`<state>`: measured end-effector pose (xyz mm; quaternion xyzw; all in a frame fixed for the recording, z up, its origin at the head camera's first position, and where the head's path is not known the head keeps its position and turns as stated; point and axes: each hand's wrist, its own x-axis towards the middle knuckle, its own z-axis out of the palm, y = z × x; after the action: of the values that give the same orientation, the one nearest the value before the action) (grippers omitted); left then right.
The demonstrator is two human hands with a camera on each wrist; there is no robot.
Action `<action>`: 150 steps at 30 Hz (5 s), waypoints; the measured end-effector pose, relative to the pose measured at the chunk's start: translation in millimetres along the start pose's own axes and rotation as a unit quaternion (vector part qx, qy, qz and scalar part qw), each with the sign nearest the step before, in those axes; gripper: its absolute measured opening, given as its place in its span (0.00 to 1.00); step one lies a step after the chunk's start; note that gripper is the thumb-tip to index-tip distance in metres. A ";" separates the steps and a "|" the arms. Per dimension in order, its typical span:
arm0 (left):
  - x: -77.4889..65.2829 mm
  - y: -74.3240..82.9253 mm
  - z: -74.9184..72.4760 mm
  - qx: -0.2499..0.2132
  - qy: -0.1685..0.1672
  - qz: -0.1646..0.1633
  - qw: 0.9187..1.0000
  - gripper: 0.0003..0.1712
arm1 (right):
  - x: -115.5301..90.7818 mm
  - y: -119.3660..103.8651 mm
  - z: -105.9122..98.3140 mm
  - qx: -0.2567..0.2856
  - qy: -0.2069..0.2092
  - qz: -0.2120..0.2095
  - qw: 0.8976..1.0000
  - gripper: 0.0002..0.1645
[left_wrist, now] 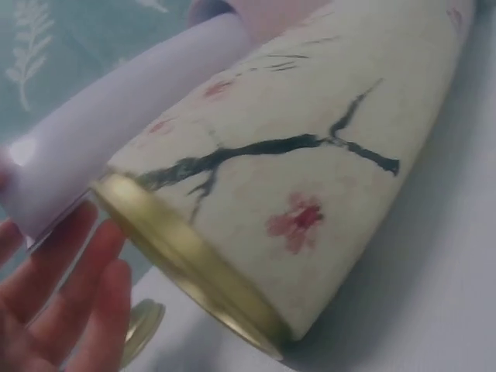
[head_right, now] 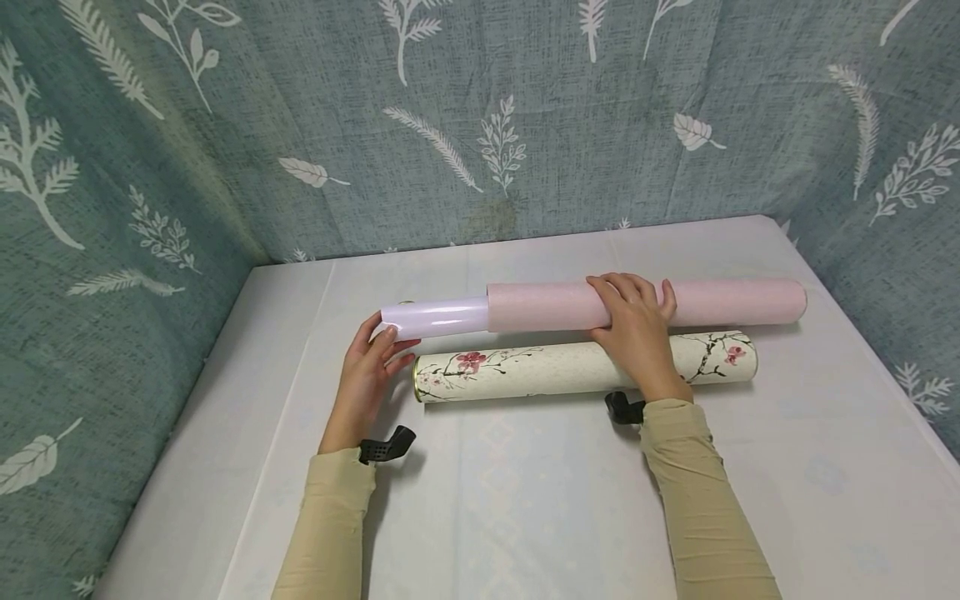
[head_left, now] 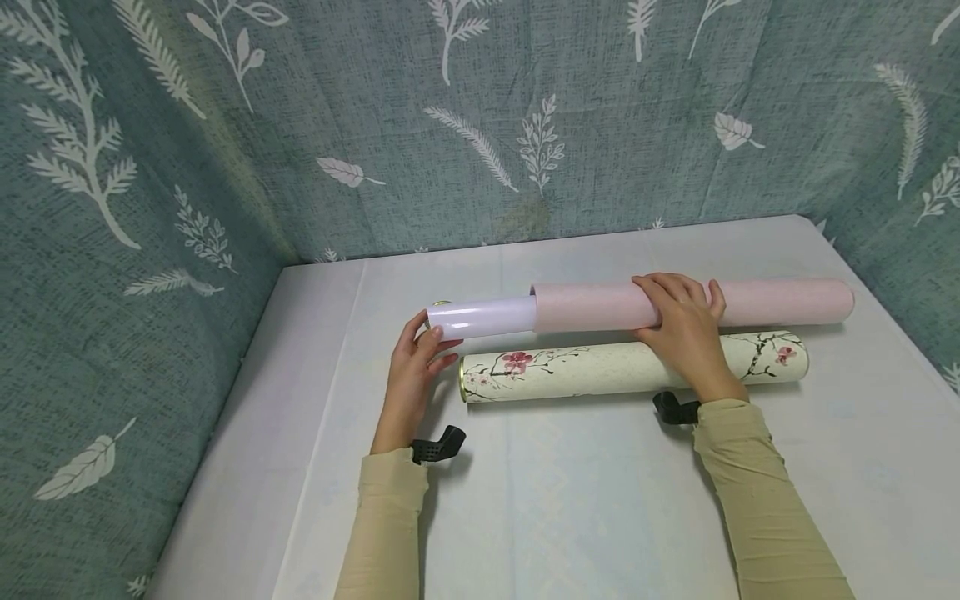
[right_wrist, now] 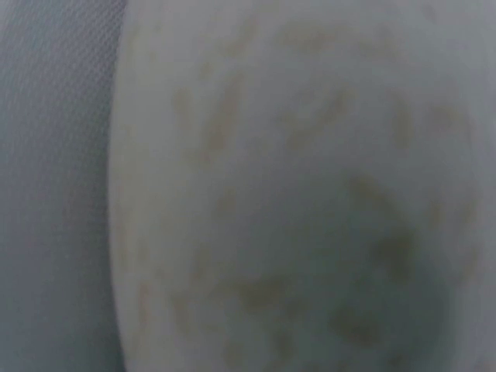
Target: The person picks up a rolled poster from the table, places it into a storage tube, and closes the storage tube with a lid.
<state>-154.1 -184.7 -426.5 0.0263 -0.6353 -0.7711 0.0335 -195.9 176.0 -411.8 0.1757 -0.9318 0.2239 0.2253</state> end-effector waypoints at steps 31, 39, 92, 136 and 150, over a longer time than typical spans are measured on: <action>2.3 -0.9 10.3 0.071 0.052 0.035 0.995 0.14 | 0.4 0.1 0.1 0.002 -0.002 0.005 1.000 0.42; 16.5 -30.4 -2.1 0.099 0.045 0.071 0.991 0.21 | 0.1 -1.0 -0.4 0.002 -0.001 0.005 1.000 0.43; -1.1 -3.6 18.5 0.164 0.034 0.076 0.983 0.16 | 1.5 0.1 -0.4 -0.003 -0.007 0.007 1.000 0.42; -17.5 20.8 41.0 0.237 -0.002 0.081 0.968 0.12 | 0.6 0.2 -0.8 -0.005 -0.012 0.006 1.000 0.43; -4.7 -0.5 34.6 0.251 -0.027 0.090 0.963 0.14 | 0.6 -0.1 -0.7 -0.007 -0.010 0.008 1.000 0.42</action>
<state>-152.3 -150.4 -420.4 -0.0437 -0.8088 -0.5813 0.0779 -196.1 176.2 -410.9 0.1686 -0.9370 0.2172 0.2153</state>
